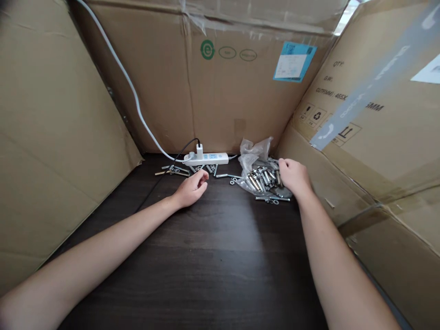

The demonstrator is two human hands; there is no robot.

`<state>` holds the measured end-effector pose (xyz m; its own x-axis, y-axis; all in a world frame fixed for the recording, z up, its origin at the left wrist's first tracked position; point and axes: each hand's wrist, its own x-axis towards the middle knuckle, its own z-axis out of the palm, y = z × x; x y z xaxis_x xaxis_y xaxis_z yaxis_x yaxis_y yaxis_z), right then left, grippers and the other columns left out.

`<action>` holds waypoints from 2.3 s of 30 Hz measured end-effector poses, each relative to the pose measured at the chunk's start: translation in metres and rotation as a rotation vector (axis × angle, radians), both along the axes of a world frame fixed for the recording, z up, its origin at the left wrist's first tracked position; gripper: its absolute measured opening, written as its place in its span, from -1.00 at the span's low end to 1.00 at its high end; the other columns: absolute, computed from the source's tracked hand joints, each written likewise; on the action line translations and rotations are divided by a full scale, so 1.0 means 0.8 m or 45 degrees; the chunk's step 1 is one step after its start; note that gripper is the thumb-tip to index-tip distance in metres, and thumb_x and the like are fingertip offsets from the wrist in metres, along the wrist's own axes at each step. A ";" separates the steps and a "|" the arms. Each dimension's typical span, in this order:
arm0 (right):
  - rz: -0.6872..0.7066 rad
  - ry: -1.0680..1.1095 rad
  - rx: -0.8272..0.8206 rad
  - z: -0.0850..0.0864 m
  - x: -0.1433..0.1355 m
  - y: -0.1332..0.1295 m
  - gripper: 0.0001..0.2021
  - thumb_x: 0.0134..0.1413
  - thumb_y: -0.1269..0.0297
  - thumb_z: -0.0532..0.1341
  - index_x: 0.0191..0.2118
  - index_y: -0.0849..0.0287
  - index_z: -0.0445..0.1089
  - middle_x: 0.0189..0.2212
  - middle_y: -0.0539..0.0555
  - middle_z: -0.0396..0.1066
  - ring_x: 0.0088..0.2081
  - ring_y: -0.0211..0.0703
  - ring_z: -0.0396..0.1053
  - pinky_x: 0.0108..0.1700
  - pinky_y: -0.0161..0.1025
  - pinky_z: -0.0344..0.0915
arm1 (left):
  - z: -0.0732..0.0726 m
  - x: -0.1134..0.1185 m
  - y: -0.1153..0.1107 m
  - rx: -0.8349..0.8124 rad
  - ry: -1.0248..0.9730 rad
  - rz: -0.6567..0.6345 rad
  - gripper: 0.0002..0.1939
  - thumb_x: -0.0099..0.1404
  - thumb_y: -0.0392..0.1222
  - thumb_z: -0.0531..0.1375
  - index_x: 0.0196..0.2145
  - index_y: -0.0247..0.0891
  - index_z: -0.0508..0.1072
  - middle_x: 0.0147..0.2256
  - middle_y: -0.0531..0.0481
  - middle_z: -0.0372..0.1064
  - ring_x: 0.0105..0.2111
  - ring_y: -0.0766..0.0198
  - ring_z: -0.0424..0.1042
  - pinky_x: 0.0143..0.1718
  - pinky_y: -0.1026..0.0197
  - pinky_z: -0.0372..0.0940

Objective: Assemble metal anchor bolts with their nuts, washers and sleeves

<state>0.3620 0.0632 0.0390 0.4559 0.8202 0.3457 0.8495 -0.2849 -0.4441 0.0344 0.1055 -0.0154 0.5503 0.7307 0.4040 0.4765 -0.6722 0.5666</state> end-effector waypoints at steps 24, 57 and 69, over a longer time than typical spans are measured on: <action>-0.144 -0.318 -0.536 0.010 -0.033 -0.011 -0.62 0.04 -0.01 0.00 -0.39 0.11 0.47 -0.34 0.19 0.49 -0.33 0.03 0.39 -0.43 -0.23 0.09 | -0.003 -0.011 0.025 0.272 0.409 0.497 -0.83 0.15 -0.34 0.05 -0.27 -0.22 0.31 -0.20 -0.10 0.30 -0.10 0.04 0.21 -0.12 0.04 0.15; 0.894 -0.365 -0.199 -0.071 -0.157 -0.012 -0.83 0.13 0.24 0.06 -0.40 0.11 0.35 -0.45 0.00 0.47 -0.41 -0.20 0.36 -0.43 -0.29 -0.05 | 0.002 -0.103 0.021 0.225 0.571 0.830 -0.49 0.11 -0.32 0.03 0.06 -0.17 0.25 0.01 -0.15 0.18 0.02 0.00 0.13 0.00 -0.01 0.11; 0.907 -0.335 -0.200 -0.074 -0.154 -0.011 -0.82 0.13 0.23 0.06 -0.40 0.11 0.36 -0.46 -0.01 0.47 -0.43 -0.20 0.35 -0.43 -0.30 -0.04 | -0.006 -0.103 0.025 0.193 0.637 0.824 -0.60 0.22 -0.27 -0.01 0.01 -0.13 0.32 -0.02 -0.16 0.23 -0.03 -0.03 0.18 -0.07 -0.01 0.14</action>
<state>0.2389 0.0547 -0.0201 -0.2810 0.9330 0.2251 0.9233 0.3268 -0.2019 -0.0477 0.1256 -0.0202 0.1811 0.9218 0.3429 0.9666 -0.2311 0.1107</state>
